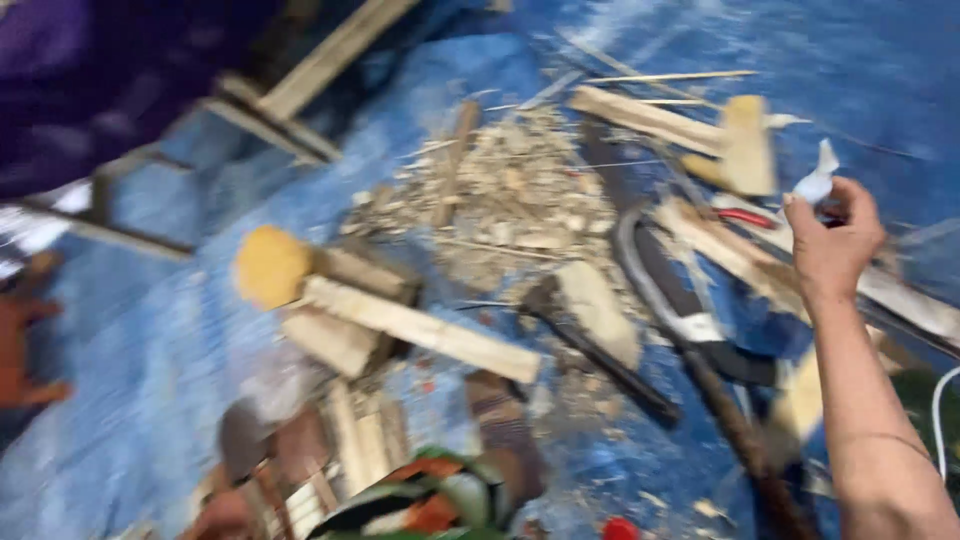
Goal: Shaping wooden pieces and applying glue to attach frets to the neck of a traditional string instrument.
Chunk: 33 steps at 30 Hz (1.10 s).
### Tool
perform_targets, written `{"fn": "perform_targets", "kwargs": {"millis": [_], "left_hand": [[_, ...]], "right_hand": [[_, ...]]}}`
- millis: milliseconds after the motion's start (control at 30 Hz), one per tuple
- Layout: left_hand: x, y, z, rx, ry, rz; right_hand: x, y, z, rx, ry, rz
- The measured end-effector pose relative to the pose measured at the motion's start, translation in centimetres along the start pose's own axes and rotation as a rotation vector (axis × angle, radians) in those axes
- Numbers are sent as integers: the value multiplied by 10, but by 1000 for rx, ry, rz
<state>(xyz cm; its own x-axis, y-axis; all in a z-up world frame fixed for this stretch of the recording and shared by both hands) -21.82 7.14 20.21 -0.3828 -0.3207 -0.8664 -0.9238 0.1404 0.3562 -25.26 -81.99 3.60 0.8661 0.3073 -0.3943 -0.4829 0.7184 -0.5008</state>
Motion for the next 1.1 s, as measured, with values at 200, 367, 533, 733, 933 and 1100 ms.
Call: {"fn": "perform_targets", "kwargs": {"millis": [200,367,533,733,933,1100], "left_hand": [[-139,4,-208,94,-12,-171],[-209,-23,-277,542,53,-440],[-240,-76,-233,636,379,-794],[-211,-130,-145,492,702,-783],[-156,-171,-91,380,713,-767],[-120,-198,-73,471,932,-745]], "right_hand": [[107,-11,294,-101,-407,63],[186,-6,518,-249,-783,267],[259,46,655,-567,-969,690],[335,136,667,-730,-794,903],[382,181,635,-756,-642,1107],[401,205,606,-671,-635,1222]]}}
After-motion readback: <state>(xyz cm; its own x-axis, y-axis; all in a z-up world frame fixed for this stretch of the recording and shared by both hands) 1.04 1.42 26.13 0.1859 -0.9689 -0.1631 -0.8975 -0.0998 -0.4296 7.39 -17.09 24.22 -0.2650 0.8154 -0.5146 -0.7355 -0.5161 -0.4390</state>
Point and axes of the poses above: each hand's wrist, its own y-axis away from the middle knuckle, its own x-axis out of the palm, z = x × y, the point moved 3 cm from there along -y, towards the middle knuckle, and after that the axes turned 5 degrees about y, right-handed, at the moved point
